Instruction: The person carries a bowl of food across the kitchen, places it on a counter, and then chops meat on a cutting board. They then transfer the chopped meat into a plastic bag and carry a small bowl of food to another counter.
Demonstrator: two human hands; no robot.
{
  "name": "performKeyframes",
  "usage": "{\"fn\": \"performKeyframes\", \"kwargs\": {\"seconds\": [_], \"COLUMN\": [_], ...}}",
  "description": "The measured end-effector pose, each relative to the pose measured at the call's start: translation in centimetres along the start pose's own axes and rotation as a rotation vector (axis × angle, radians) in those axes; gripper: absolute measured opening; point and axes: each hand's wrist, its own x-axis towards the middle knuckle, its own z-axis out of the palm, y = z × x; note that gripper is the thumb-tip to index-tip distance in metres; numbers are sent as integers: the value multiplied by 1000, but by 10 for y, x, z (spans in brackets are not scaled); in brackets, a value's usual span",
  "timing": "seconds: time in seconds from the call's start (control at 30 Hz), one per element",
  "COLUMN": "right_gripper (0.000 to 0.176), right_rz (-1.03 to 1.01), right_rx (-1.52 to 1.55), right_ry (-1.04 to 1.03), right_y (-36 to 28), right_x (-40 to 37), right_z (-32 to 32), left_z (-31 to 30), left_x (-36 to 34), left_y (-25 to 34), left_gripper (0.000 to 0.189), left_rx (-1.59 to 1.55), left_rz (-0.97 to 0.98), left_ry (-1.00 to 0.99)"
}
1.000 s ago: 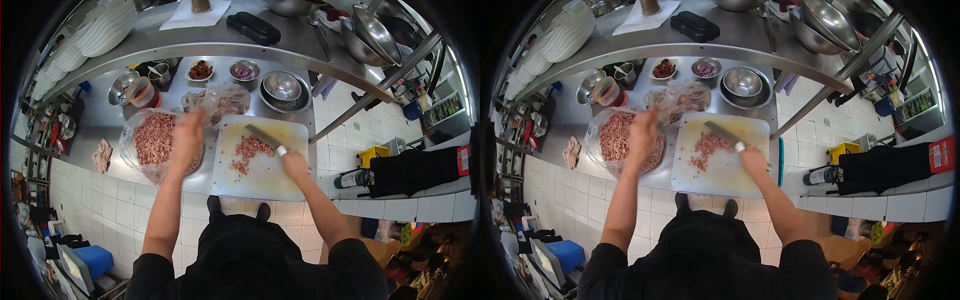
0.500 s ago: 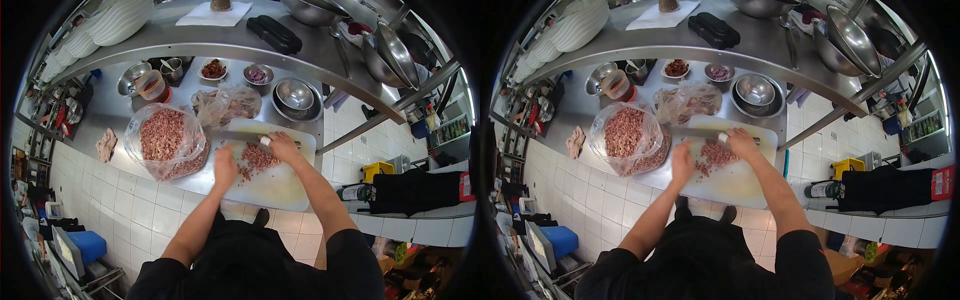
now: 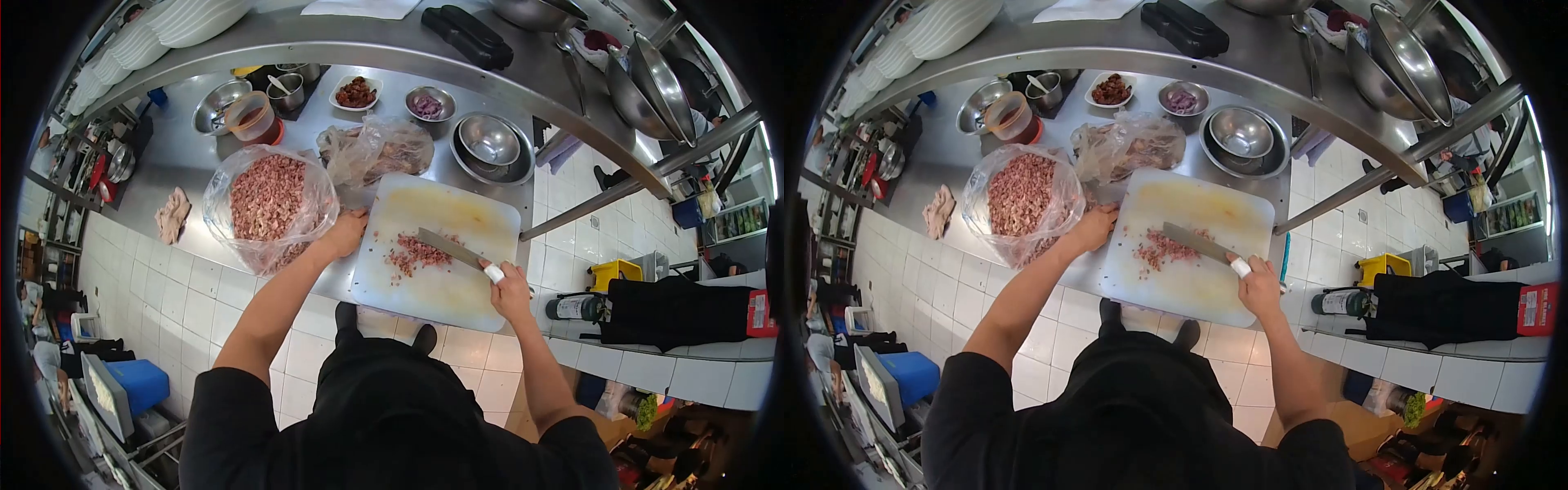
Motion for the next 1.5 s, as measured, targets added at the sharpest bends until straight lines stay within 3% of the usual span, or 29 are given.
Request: {"fn": "performKeyframes", "kwargs": {"seconds": [0.1, 0.17, 0.2, 0.27, 0.37, 0.57, 0.7, 0.93, 1.13, 1.27, 1.43, 1.5], "right_gripper": [56, 53, 53, 53, 51, 47, 46, 42, 37, 37, 33, 32], "right_rz": [57, 87, 120, 156, 252, 200, 183, 265, 291, 388, 438, 492], "right_rx": [31, 51, 69, 91, 122, 119, 177, 245, 270, 288, -79, -146], "right_ry": [77, 109, 145, 183, 157, 174, 190, 131, 167, 157, 102, 68], "right_y": [-2, -2, -3, -2, -2, -6, -14, -14, -1, 2, 7, 6], "right_x": [-25, -38, -42, -45, -48, -35, -34, -26, -21, -16, -15, -11], "right_z": [-2, 0, 2, 3, 7, 7, 13, 19, 19, 15, 11, 7], "left_z": [-2, 0, 6, 12, 13, 14, 13, 11, 27, 26, 22, 23], "left_x": [-24, -43, -48, -56, -49, -89, -140, -160, -179, -185, -185, -182], "left_y": [15, 30, 31, 33, 37, 27, 41, 58, 72, 79, 78, 78], "left_gripper": [39, 43, 43, 45, 40, 23, 24, 39, 24, 21, 20, 21], "left_rx": [119, -168, -164, -252, -349, -319, -282, -227, -163, 41, 97, -49], "left_rz": [11, -142, -139, -72, -78, -35, 41, 61, 50, 154, 249, 167], "left_ry": [-62, 66, 67, 310, 402, 178, 145, 152, 253, 283, 183, 140]}}
